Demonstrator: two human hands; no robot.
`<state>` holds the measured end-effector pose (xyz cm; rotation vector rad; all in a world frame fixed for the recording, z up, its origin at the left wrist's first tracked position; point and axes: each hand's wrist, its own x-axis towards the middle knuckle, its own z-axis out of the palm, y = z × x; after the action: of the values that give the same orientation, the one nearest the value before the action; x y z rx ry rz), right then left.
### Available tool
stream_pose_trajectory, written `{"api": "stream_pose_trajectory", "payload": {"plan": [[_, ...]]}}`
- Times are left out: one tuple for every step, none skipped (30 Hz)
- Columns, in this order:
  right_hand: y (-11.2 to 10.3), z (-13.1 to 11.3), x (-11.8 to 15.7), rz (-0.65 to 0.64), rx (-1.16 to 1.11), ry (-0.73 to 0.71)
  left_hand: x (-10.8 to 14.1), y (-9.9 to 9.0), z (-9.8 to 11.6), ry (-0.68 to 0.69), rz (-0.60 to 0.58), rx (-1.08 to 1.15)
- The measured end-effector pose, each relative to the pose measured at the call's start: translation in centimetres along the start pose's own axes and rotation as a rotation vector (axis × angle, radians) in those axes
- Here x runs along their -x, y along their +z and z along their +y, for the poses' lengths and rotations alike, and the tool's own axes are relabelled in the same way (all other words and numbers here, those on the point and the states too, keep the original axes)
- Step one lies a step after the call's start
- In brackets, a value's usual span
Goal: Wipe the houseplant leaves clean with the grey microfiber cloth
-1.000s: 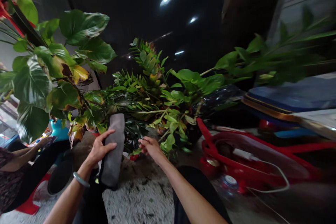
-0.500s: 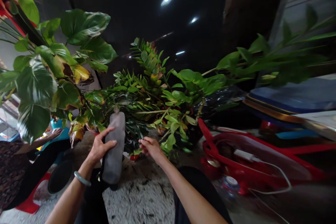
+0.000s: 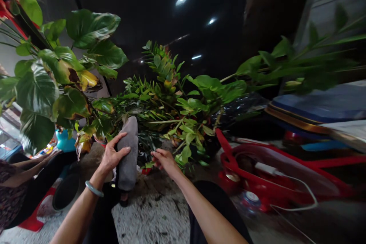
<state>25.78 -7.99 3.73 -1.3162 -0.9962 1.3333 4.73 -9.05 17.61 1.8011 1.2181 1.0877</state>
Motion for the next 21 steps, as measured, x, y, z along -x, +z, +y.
{"api": "stream_pose_trajectory", "payload": {"plan": [[0.0, 0.0, 0.0, 0.001, 0.000, 0.002, 0.1, 0.2, -0.3, 0.000, -0.052, -0.030], [-0.1, -0.1, 0.0, 0.001, -0.001, 0.003, 0.4, 0.4, -0.6, -0.006, -0.117, -0.056], [-0.1, -0.1, 0.0, 0.000, -0.002, 0.004, 0.7, 0.4, -0.6, -0.013, -0.183, -0.074], [-0.2, -0.1, 0.0, -0.002, -0.003, 0.006, 1.1, 0.4, -0.5, -0.019, -0.240, -0.081], [-0.3, -0.1, -0.1, -0.004, -0.004, 0.007, 1.4, 0.3, -0.2, -0.021, -0.275, -0.078], [-0.3, -0.1, -0.1, -0.005, -0.005, 0.008, 1.6, 0.1, 0.3, -0.018, -0.283, -0.066], [-0.4, -0.1, -0.2, -0.006, -0.006, 0.008, 1.6, -0.1, 0.9, -0.012, -0.266, -0.051], [-0.3, 0.0, -0.2, -0.007, -0.008, 0.006, 1.3, -0.3, 1.5, 0.000, -0.225, -0.035], [-0.3, 0.0, -0.2, -0.008, -0.011, 0.004, 0.8, -0.5, 2.1, 0.017, -0.167, -0.024], [-0.1, 0.1, -0.2, -0.010, -0.013, 0.000, 0.2, -0.7, 2.6, 0.038, -0.100, -0.017], [0.0, 0.1, -0.2, -0.012, -0.015, -0.002, -0.7, -0.7, 2.9, 0.061, -0.029, -0.012], [0.1, 0.1, -0.2, -0.014, -0.015, -0.002, -1.6, -0.7, 2.9, 0.079, 0.036, -0.006], [0.3, 0.1, -0.1, -0.016, -0.014, -0.002, -2.4, -0.5, 2.8, 0.090, 0.088, 0.000], [0.4, 0.0, -0.1, -0.017, -0.012, 0.000, -3.0, -0.2, 2.5, 0.094, 0.118, 0.003], [0.4, 0.0, 0.0, -0.017, -0.011, 0.000, -3.4, 0.1, 2.0, 0.091, 0.121, 0.004], [0.4, -0.1, 0.0, -0.016, -0.011, 0.000, -3.5, 0.5, 1.4, 0.085, 0.096, 0.000], [0.3, -0.1, 0.0, -0.016, -0.011, 0.000, -3.3, 1.0, 0.8, 0.077, 0.042, -0.008], [0.2, -0.2, 0.0, -0.014, -0.011, 0.001, -2.8, 1.3, 0.3, 0.067, -0.036, -0.020], [0.0, -0.2, 0.0, -0.013, -0.010, 0.003, -2.2, 1.6, -0.2, 0.057, -0.125, -0.036], [-0.1, -0.2, 0.0, -0.012, -0.008, 0.005, -1.4, 1.8, -0.5, 0.044, -0.216, -0.049], [-0.3, -0.2, 0.0, -0.012, -0.006, 0.007, -0.6, 1.9, -0.7, 0.026, -0.297, -0.061]]}}
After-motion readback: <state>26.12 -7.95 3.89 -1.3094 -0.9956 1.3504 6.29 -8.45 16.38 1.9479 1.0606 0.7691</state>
